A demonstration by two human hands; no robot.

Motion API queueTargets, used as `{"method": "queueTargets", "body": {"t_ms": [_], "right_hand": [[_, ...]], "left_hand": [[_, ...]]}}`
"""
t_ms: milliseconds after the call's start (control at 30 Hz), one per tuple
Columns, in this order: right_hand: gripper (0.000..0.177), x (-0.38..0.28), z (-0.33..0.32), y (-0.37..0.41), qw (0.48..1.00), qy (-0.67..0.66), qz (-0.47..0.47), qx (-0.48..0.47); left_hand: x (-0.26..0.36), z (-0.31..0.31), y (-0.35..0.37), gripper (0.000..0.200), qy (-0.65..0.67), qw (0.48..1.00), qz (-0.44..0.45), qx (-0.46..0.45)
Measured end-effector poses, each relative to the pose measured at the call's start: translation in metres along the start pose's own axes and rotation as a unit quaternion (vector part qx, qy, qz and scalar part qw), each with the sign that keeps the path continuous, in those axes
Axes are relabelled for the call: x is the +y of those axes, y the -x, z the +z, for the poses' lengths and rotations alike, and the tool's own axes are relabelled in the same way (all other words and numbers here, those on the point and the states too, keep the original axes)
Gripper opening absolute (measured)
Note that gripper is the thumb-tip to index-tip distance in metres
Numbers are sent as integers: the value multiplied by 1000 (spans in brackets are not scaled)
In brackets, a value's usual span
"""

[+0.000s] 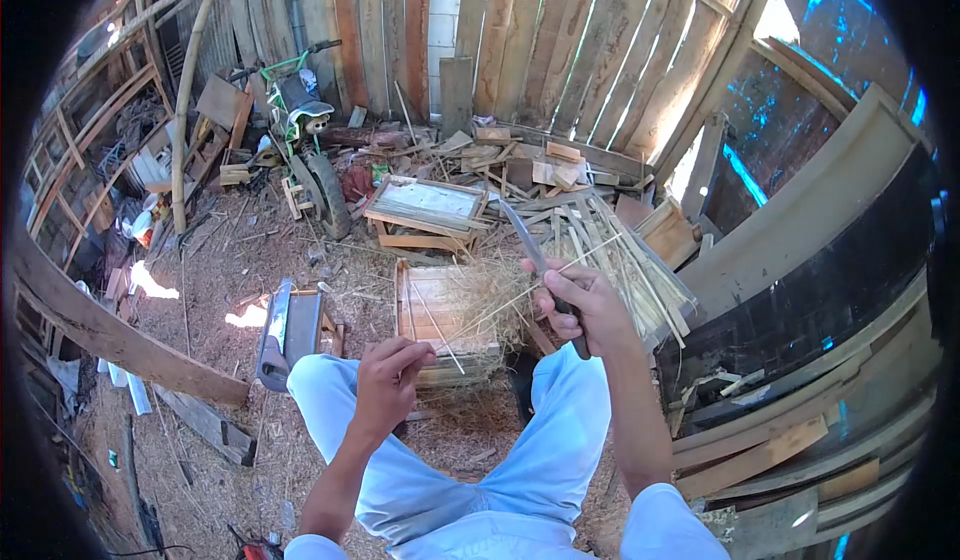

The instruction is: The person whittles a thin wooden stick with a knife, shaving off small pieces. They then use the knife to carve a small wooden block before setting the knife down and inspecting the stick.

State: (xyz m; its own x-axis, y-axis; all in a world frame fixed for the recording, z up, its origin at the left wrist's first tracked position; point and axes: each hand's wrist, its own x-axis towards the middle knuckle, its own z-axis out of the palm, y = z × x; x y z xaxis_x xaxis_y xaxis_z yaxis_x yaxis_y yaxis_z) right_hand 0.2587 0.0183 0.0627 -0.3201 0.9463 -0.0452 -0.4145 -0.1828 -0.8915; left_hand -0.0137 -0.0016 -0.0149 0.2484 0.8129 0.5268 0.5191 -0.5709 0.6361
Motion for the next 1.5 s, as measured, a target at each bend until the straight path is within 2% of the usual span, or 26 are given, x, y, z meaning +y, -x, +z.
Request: {"method": "queueTargets", "body": {"t_ms": [67,167,233,300,333,400,500,533,567,667,767,833,900,967,1000,1133,1167,1233,1333,1500], "right_hand": [[31,-5,-4,4,997,24,-16,67],[27,-17,-23,8,992,30,-36,119],[27,-23,-34,13,992,26,-47,118],[27,-30,-43,18,973,49,-101,199],[27,-36,-50,18,969,36,-133,207],[28,-35,-49,18,974,46,-119,185],[39,-24,-22,16,978,110,-68,166],[38,-14,-17,11,985,112,-44,124],[38,-8,-14,9,990,113,-18,81],[34,-6,-7,3,998,35,-28,51],[30,-11,-10,4,997,50,-29,48],[29,-15,-23,6,997,62,-23,50],[29,-27,-40,7,978,21,-116,174],[28,-39,-57,10,974,21,-146,172],[28,-40,-61,11,969,21,-174,173],[28,-24,-46,9,974,67,-108,187],[29,-16,-37,6,979,74,-95,162],[31,-4,-23,0,987,86,-69,116],[36,0,-13,-6,992,71,-59,88],[32,-11,-7,-5,991,71,-68,87]], "left_hand": [[-7,-2,4,9,-1,1000,-9,1],[-9,-6,7,10,-13,1000,-25,-10],[-12,-9,10,10,-22,999,-37,-23],[-23,-8,15,9,-52,998,-23,4],[-27,-7,17,9,-52,998,-24,5],[-35,-7,19,10,8,995,-95,5],[-18,-2,7,11,40,994,-97,-33],[-8,2,2,9,33,998,-51,-3],[-5,6,-1,9,33,998,-50,-5],[-3,5,-2,9,20,999,-23,-22],[-2,-2,-3,11,46,996,-52,-53],[-4,-6,-3,11,5,999,-1,-44],[-20,-5,5,11,20,999,-14,-37],[-28,-8,11,12,33,998,-26,-36],[-27,-10,13,10,68,995,-62,-39],[-30,6,11,7,156,978,-135,-33],[-26,11,9,7,158,978,-132,-33],[-16,20,5,10,259,949,-178,-35],[-13,18,6,10,233,958,-151,-63],[-11,4,9,9,196,968,-128,-89]]}}
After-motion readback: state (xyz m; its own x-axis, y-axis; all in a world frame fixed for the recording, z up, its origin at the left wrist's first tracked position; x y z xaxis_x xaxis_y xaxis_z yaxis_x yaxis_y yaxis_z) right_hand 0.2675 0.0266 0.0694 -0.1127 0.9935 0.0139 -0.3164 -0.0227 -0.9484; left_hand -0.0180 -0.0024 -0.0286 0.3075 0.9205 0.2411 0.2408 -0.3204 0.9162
